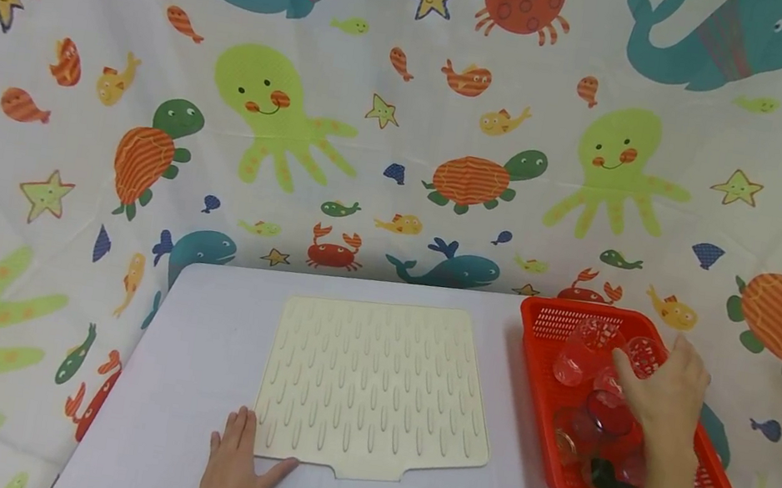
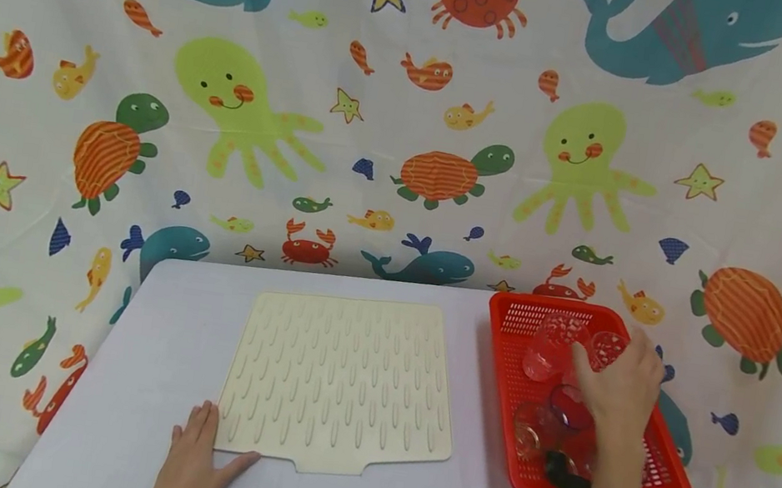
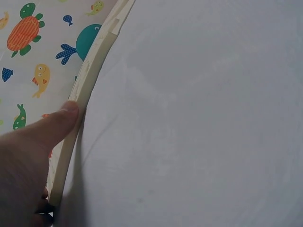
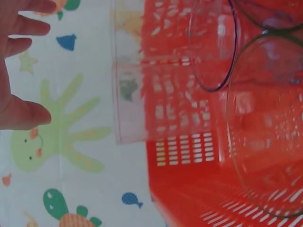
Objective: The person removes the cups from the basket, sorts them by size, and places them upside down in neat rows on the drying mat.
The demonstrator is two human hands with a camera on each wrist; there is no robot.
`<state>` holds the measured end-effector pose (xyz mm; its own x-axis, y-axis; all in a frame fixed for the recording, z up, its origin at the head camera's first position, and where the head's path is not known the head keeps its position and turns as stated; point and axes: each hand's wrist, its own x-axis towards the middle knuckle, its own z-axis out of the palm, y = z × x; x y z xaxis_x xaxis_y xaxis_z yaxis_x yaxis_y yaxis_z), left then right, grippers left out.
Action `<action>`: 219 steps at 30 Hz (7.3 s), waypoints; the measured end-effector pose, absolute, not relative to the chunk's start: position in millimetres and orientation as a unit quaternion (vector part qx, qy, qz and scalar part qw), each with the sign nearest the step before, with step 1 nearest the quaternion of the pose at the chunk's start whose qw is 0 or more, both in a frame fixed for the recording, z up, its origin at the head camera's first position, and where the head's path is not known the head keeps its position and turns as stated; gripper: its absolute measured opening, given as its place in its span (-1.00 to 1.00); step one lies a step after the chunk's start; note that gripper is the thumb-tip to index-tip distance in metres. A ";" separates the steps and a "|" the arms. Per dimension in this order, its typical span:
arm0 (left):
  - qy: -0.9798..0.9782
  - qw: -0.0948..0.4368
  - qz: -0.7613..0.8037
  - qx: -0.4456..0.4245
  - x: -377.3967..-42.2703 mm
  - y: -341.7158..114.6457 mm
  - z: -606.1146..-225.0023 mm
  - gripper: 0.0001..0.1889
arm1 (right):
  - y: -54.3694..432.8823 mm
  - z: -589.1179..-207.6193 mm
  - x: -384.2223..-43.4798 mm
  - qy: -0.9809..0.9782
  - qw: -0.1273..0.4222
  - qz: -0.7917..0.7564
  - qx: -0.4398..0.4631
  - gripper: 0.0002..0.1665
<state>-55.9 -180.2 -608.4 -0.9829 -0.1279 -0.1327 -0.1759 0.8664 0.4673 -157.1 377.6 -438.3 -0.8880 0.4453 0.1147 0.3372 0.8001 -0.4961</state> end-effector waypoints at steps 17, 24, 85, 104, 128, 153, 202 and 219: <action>0.954 0.059 0.284 -0.081 -55.2 -186.5 -607.3 0.27 | 407.6 -456.9 -153.4 -0.933 0.072 0.263 -0.233 0.30; 0.955 0.055 0.281 -0.078 -55.3 -186.3 -607.0 0.25 | 416.9 -460.6 -156.3 -0.936 0.053 0.264 -0.229 0.35; 0.957 0.039 0.275 -0.080 -53.8 -183.4 -607.4 0.20 | 431.6 -475.9 -165.9 -0.858 0.033 0.405 -0.315 0.44; 0.957 0.009 0.282 -0.068 -52.8 -182.6 -609.4 0.19 | 420.7 -433.6 -160.1 -0.857 0.092 0.392 -0.321 0.21; 0.956 0.032 0.281 -0.074 -54.5 -183.7 -610.2 0.21 | 386.1 -385.4 -146.7 -0.864 0.144 0.370 -0.310 0.10; 0.957 0.013 0.281 -0.072 -55.8 -181.6 -612.4 0.19 | 308.3 -378.9 -137.6 -0.897 0.154 0.384 -0.157 0.05; 0.960 0.013 0.270 -0.078 -58.5 -180.3 -607.4 0.16 | 191.2 -433.5 -124.6 -0.916 0.084 0.385 0.080 0.12; 0.954 0.005 0.298 -0.044 -68.9 -162.7 -577.0 0.03 | 182.0 -441.0 -125.1 -0.904 0.077 0.402 0.126 0.11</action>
